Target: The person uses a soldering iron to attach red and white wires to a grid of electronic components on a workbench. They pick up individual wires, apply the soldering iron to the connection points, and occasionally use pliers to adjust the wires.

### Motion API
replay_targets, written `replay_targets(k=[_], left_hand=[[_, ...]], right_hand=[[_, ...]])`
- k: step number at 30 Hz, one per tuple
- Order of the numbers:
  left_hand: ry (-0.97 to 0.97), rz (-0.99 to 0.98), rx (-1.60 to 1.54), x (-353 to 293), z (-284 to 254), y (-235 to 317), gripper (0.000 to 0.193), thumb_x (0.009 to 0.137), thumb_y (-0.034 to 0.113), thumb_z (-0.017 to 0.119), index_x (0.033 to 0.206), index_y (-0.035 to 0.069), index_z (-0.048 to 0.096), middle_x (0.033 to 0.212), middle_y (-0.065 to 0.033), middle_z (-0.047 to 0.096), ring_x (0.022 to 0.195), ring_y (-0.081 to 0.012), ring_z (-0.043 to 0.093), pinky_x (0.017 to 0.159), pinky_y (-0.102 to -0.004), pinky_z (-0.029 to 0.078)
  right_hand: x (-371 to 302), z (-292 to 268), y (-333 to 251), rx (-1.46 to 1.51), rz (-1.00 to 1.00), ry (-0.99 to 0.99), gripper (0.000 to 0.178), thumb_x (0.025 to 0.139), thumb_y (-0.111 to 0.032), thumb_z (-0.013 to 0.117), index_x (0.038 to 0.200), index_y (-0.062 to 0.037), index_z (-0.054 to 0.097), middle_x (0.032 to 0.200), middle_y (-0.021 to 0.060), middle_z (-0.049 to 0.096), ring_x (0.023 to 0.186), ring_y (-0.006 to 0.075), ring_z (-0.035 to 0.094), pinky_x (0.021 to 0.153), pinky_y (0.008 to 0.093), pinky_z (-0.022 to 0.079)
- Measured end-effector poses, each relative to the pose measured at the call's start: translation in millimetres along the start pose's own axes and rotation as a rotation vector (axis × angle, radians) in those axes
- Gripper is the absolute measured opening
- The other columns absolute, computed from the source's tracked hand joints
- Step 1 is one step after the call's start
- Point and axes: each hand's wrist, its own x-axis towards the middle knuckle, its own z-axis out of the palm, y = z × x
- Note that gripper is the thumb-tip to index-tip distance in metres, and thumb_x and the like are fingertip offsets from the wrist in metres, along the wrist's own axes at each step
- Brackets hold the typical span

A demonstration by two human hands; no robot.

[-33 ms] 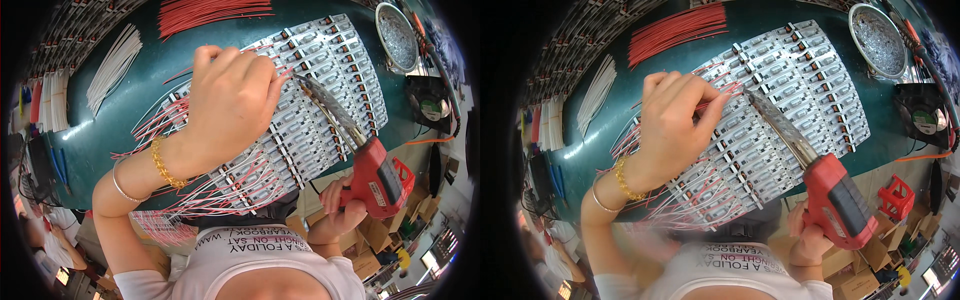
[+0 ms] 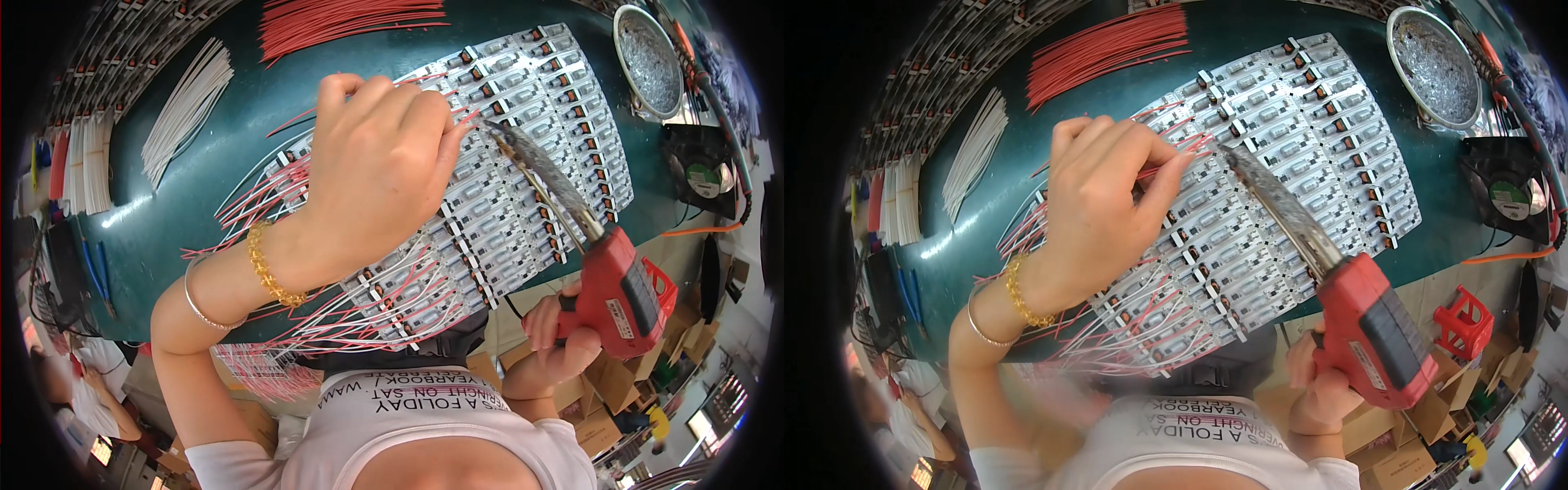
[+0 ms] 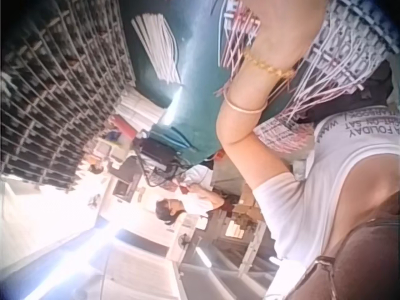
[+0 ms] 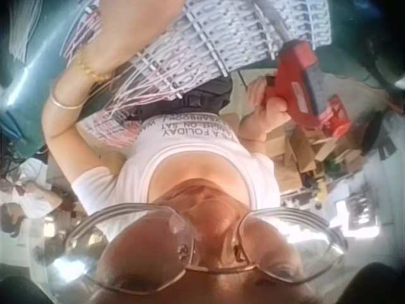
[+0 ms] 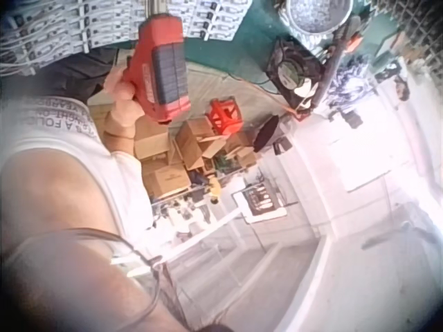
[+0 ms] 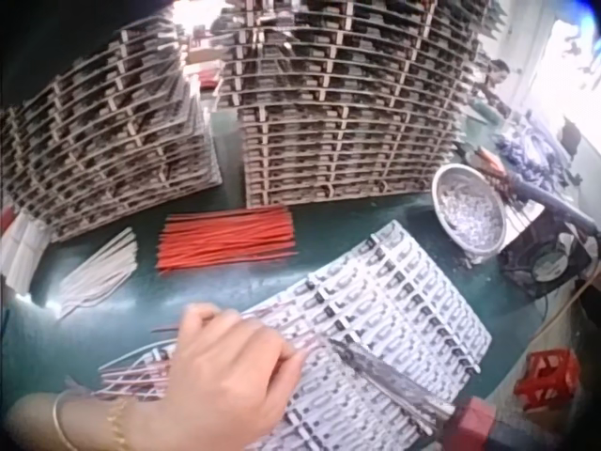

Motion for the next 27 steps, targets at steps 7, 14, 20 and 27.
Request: replay_targets(k=[7,14,20,27], left_hand=[[0.006,0.024,-0.005,0,2,-1,0.016,0.075,0.010,0.069,0.067,0.009,0.055,0.059,0.0014,0.051,0.056,-0.0173,0.046,0.070,-0.0327,0.033],[0.063,0.076,-0.004,2,-4,-2,0.011,0.074,0.010,0.070,0.069,0.008,0.061,0.060,0.0006,0.054,0.056,-0.0177,0.047,0.068,-0.0319,0.034],[-0.119,-0.093,-0.242,9,-27,13,0.008,0.073,0.008,0.071,0.071,0.006,0.064,0.063,-0.0002,0.057,0.057,-0.0148,0.044,0.066,-0.0285,0.033],[-0.089,-0.043,-0.146,-3,-4,9,0.017,0.074,0.008,0.069,0.065,0.006,0.055,0.060,-0.0013,0.054,0.057,-0.0176,0.049,0.071,-0.0304,0.033]], right_hand=[[0,10,-5,0.026,0.024,0.164,0.083,0.075,-0.060,0.062,0.114,0.0108,0.043,0.045,-0.0008,0.041,0.035,0.0084,0.037,0.037,0.0233,0.029],[-2,2,-3,0.084,-0.074,0.044,0.076,0.086,-0.058,0.049,0.121,0.0089,0.037,0.048,-0.0026,0.038,0.036,0.0083,0.037,0.038,0.0226,0.034],[-10,-4,-2,0.195,-0.068,0.112,0.079,0.083,-0.061,0.049,0.122,0.0072,0.038,0.047,-0.0028,0.037,0.035,0.0084,0.037,0.038,0.0226,0.034],[-17,-5,-1,0.060,-0.024,0.059,0.082,0.082,-0.062,0.049,0.122,0.0079,0.037,0.047,-0.0030,0.040,0.036,0.0084,0.039,0.039,0.0227,0.035]])
